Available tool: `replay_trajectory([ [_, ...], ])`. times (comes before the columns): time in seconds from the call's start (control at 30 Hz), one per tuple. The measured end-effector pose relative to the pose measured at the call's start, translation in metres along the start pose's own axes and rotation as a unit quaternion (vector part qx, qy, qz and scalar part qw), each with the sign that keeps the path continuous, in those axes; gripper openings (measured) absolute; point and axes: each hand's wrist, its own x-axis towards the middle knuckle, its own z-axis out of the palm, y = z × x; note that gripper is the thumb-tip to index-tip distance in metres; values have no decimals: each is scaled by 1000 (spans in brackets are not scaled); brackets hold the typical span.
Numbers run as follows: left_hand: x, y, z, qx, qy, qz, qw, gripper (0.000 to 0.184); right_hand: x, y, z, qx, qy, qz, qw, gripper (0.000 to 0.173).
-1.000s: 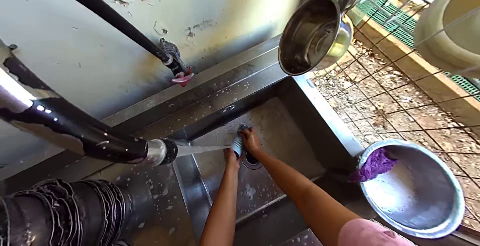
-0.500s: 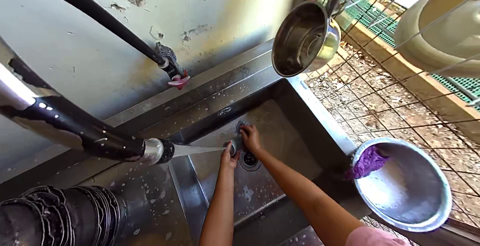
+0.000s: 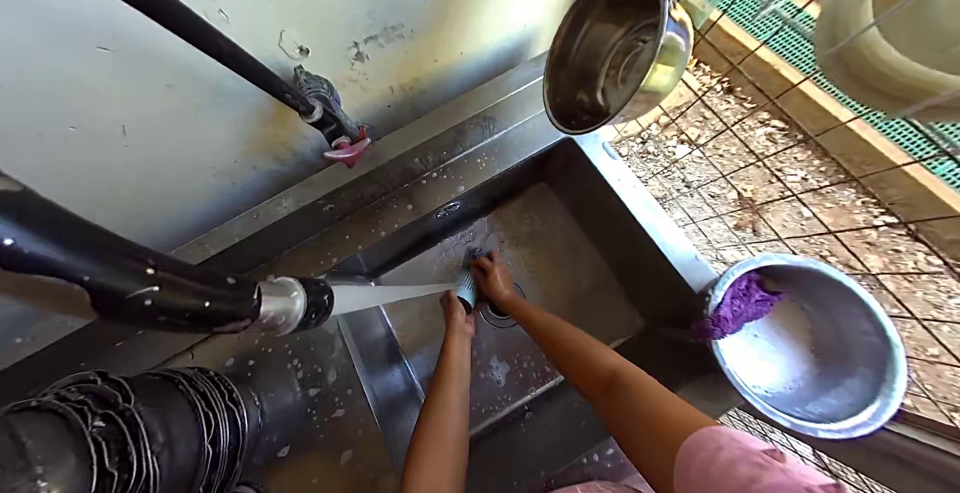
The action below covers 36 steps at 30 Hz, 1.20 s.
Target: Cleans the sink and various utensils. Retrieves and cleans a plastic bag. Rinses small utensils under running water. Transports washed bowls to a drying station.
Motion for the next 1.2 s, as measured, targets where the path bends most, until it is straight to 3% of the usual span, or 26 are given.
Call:
replay_trajectory([
  [0.1, -5, 10, 6, -6, 6, -6, 1000, 49, 10, -15, 3, -25, -13, 32, 999, 34],
  [0.23, 11, 4, -4, 8, 16, 30, 999, 42, -19, -17, 16, -35, -46, -78, 995, 35],
  [0.33, 3, 7, -5, 41, 0, -4, 999, 44, 17, 15, -5, -33, 16, -2, 999, 36],
  [0.43, -9, 17, 1, 6, -22, -60, 998, 47, 39, 22, -30, 81, 42, 90, 992, 39],
  [0.5, -10, 22, 7, -34, -25, -85, 995, 49, 30, 17, -36, 142, 112, 95, 979, 39],
  [0.57, -11, 21, 10, -54, -45, -82, 994, 46, 4, 7, -26, 138, 145, 30, 979, 37],
  [0.63, -15, 13, 11, -33, -51, -24, 998, 29, -33, -8, -5, 125, 113, -75, 983, 34],
  [0.7, -23, 7, 2, -2, -89, 42, 995, 32, -60, -25, 10, 111, 94, -122, 982, 29],
  [0.8, -5, 5, 0, 12, -36, -31, 999, 49, -41, -12, 2, 33, 33, -26, 999, 32],
  [0.9, 0, 5, 6, 29, -15, -79, 996, 54, 5, 27, -13, -3, 48, 29, 998, 35],
  [0.97, -2, 6, 11, 3, -24, -63, 998, 53, 4, 17, -11, 6, 32, 18, 999, 35],
  [1.1, 8, 1, 4, -35, -11, -46, 998, 56, -36, 2, 9, 17, 0, -102, 995, 32],
  [1.2, 8, -3, -3, -17, 3, -95, 995, 58, -3, 20, -3, -1, 17, -2, 1000, 35],
])
